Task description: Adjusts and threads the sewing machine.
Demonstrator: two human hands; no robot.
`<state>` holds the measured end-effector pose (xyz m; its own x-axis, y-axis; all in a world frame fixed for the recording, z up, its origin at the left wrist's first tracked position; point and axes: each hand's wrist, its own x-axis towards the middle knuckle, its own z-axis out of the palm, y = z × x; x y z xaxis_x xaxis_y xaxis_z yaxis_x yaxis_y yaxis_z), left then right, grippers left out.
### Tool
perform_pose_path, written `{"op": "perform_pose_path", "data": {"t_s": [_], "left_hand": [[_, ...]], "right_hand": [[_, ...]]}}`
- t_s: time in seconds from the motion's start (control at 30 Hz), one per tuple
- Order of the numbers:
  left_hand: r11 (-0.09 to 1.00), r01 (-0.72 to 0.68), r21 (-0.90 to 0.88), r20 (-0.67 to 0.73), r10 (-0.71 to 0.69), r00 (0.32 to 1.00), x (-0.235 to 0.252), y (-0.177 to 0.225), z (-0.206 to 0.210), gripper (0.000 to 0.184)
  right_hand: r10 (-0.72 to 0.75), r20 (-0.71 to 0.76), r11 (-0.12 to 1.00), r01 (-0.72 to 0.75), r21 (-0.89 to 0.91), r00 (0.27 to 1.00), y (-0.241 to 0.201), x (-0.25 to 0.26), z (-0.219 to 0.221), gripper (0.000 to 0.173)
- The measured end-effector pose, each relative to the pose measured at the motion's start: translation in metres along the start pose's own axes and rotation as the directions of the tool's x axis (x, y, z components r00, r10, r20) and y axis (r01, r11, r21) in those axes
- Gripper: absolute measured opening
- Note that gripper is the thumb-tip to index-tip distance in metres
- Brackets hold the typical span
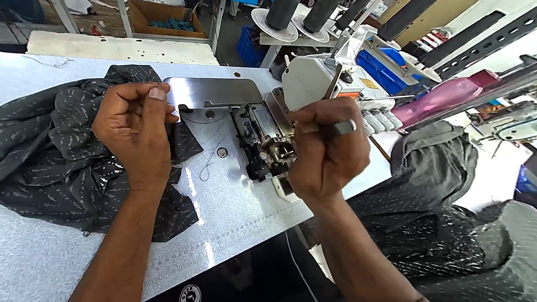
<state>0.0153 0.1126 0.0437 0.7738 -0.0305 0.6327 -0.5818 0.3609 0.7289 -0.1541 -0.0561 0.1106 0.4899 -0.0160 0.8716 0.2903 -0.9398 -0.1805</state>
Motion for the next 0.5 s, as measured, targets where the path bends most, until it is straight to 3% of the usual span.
{"op": "perform_pose_path", "data": {"t_s": [0.1,0.23,0.4,0.5], "left_hand": [[1.000,0.016,-0.027,-0.029,-0.017,0.999,0.002,-0.001,-0.002,0.009],[0.996,0.032,-0.086,-0.040,-0.035,0.999,0.004,0.000,-0.003,0.010],[0.975,0.067,-0.210,-0.028,-0.074,0.997,0.007,0.000,-0.004,0.010],[0.967,0.087,-0.238,-0.026,-0.096,0.995,0.009,0.002,-0.005,0.011]], "right_hand": [[0.051,0.198,0.998,-0.044,-0.040,0.979,-0.022,-0.002,-0.007,0.025],[0.147,0.436,0.989,-0.136,-0.056,0.888,-0.044,-0.041,0.000,0.018],[0.286,0.428,0.955,-0.221,-0.196,0.857,-0.042,-0.058,0.000,0.024],[0.378,0.531,0.922,-0.259,-0.287,0.758,-0.047,-0.056,0.017,0.036]]}}
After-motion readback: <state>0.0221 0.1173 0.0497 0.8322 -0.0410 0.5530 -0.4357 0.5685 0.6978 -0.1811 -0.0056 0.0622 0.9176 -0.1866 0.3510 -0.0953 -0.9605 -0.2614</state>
